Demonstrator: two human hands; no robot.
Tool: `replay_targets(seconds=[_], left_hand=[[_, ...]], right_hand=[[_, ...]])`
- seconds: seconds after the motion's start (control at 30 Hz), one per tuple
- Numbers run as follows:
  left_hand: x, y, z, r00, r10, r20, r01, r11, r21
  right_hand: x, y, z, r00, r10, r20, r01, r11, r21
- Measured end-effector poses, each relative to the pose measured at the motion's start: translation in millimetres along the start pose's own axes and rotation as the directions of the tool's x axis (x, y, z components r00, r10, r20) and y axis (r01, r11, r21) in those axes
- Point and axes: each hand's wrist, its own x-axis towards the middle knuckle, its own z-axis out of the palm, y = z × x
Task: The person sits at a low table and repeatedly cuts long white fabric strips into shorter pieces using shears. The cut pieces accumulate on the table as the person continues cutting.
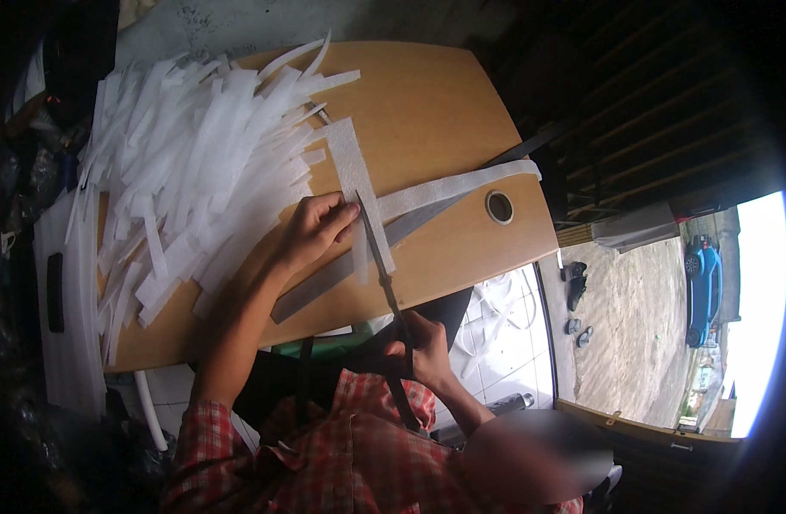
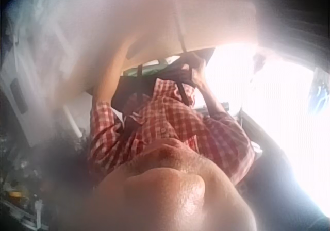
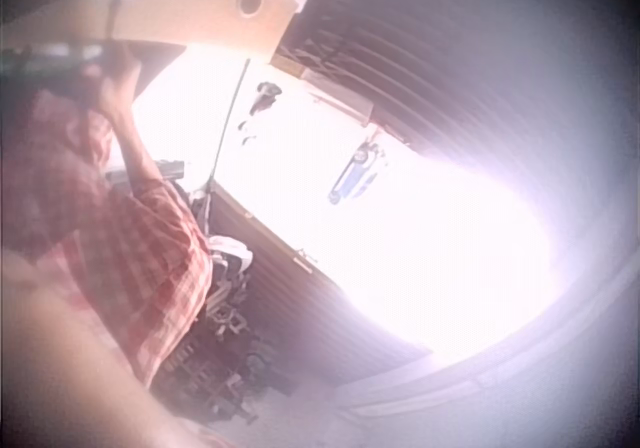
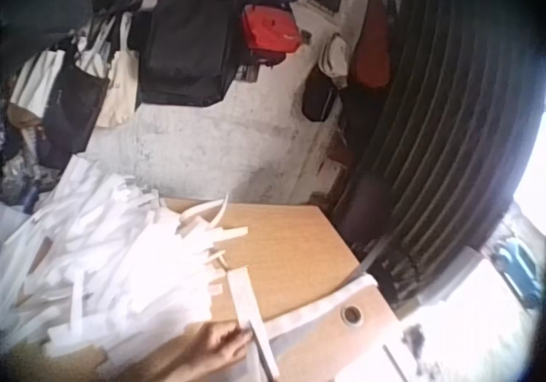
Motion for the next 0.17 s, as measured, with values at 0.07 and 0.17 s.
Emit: replay_targets(seconds=[0.07,0.17], left_hand=[[-1,8,0,0.998,-0.044,0.04,0.045,0.999,-0.024],[-5,21,1,0.973,-0.147,0.177,0.149,0.989,0.001]], right_hand=[[1,-4,1,1.0,-0.02,-0.007,0.02,0.999,0.025],[3,1,0,0.999,-0.032,0.01,0.031,0.995,0.096]])
